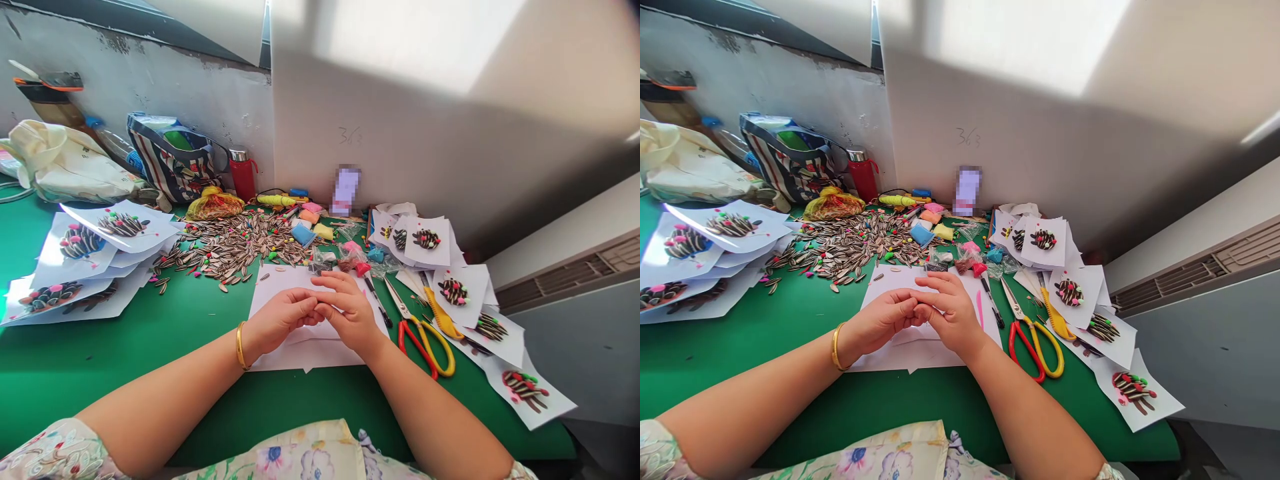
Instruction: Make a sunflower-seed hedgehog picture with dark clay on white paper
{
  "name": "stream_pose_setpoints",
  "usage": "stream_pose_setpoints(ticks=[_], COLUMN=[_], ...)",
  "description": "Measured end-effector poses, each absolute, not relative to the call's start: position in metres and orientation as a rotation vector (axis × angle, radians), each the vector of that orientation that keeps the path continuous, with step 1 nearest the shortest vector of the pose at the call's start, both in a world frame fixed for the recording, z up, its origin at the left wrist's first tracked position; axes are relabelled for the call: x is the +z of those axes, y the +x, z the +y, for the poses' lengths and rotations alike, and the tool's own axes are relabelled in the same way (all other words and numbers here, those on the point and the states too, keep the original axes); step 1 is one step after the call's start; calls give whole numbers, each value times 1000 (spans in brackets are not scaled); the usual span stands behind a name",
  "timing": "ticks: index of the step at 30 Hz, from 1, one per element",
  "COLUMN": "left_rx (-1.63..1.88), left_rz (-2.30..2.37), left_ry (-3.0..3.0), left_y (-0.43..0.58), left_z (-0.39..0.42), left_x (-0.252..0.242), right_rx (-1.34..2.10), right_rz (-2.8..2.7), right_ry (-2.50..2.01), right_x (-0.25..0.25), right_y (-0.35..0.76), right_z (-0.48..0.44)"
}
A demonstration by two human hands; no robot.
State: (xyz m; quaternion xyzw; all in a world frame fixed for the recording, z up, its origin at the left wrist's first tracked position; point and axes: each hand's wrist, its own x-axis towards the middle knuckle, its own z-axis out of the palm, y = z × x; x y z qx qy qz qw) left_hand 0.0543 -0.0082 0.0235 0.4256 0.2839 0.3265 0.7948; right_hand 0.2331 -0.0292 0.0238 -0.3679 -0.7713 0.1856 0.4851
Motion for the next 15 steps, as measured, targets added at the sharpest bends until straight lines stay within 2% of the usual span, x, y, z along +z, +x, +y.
stream_pose_setpoints(ticks=[10,15], left_rx=[689,694], left_rz=[529,592], left_ry=[853,956], left_y=[50,53], left_z=[-6,-7], left_x=[21,17], right_rx=[865,826], right_rz=[-1761,-1708], right_ry=[-906,-947], right_x=[22,22], right_y=[239,237], right_z=[-25,-25])
